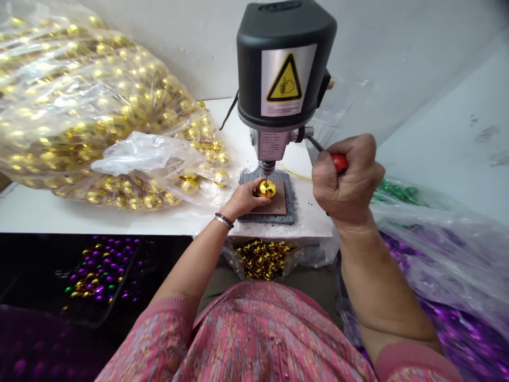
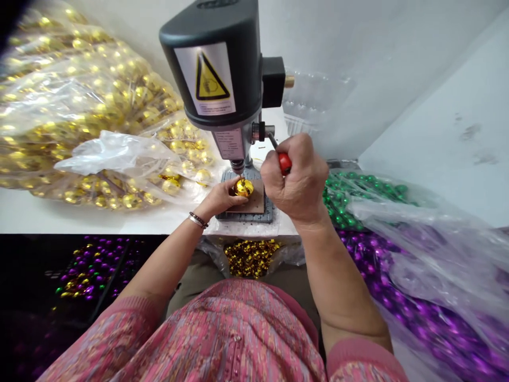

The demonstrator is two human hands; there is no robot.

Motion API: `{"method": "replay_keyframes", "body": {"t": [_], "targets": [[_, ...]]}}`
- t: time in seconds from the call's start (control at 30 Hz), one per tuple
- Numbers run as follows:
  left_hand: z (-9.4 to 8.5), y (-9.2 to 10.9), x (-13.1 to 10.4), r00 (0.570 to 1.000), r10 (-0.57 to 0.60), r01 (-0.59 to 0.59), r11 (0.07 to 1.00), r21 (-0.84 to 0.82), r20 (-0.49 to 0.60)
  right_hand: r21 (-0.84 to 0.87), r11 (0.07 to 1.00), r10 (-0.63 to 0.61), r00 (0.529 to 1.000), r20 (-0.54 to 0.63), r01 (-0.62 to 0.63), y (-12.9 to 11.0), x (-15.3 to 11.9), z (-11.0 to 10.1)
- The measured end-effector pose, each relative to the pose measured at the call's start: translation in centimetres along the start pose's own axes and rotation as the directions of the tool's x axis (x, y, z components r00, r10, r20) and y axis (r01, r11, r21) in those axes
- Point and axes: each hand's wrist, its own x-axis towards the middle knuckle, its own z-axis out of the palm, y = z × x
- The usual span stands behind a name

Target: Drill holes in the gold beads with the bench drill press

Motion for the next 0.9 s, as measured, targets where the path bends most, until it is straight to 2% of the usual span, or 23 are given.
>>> {"method": "replay_keyframes", "body": {"t": [0.2,0.47,0.67,0.83,0.9], "targets": [[-0.1,0.3,-0.2,1.0,0.0,0.0,1.0,0.001,0.003,-0.055,0.996,-0.084,0.986,-0.145,0.077,0.7,-1.2,1.2],[0.1,0.0,-0.2,1.0,0.006,-0.006,0.999,-0.034,-0.004,-0.031,0.997,-0.07,0.955,-0.288,0.064,1.4,-2.5,2.9],[0.1,-0.3,-0.1,1.0,0.003,-0.001,0.997,-0.071,0.027,0.02,0.997,-0.06,0.941,-0.334,0.071,1.8,-2.8,3.7],[0.1,-0.2,-0.1,0.999,-0.005,0.008,0.996,-0.083,0.039,0.052,0.995,-0.064,0.946,-0.318,0.085,1.8,-3.8,3.9],[0.2,-0.3,-0.1,0.999,-0.005,0.009,0.996,-0.092,0.037,0.061,0.995,-0.053,0.947,-0.317,0.076,1.5,-3.4,3.7]]}}
